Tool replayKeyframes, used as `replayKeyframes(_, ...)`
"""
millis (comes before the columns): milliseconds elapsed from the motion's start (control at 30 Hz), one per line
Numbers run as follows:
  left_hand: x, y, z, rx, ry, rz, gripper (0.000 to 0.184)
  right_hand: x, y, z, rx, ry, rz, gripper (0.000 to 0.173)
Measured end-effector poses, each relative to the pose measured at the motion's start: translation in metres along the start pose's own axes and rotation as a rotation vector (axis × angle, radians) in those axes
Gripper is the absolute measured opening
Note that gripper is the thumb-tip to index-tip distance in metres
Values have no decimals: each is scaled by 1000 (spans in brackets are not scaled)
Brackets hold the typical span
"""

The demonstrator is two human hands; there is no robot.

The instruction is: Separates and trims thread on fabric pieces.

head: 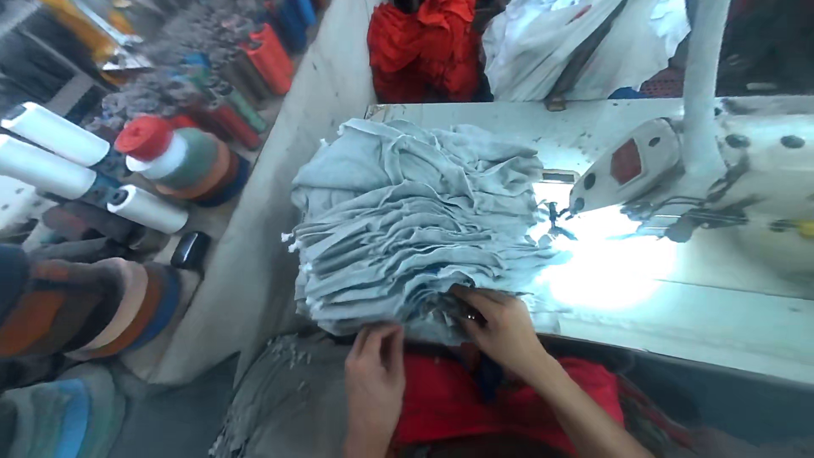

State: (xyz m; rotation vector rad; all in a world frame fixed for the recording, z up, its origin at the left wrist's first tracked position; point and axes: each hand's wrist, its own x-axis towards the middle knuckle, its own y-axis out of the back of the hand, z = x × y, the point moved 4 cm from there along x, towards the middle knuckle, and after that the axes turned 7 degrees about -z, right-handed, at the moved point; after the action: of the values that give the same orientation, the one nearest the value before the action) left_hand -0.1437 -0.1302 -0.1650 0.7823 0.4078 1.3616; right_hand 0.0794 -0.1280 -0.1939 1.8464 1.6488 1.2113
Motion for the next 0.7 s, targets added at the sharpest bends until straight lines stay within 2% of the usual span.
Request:
replayKeyframes(133,7,-26,0,83,98,21,29,0,6,-11,-55,-36,-61,36)
replayKeyframes(267,10,-18,-6,143,92,-57,15,-8,17,-16,-78,-12,-101,41)
replayKeyframes(400,-8,0,-13,-6,50,-117,13,-13,24,-31,-90,68,-114,51)
replayKeyframes(533,-19,2,-14,-182,15,-92,11,-5,9,-57,-251,217,-116,29)
replayKeyframes(700,-24,-2,-16,-177,26,-45,9,3,-12,-68,-282,351,-147,22)
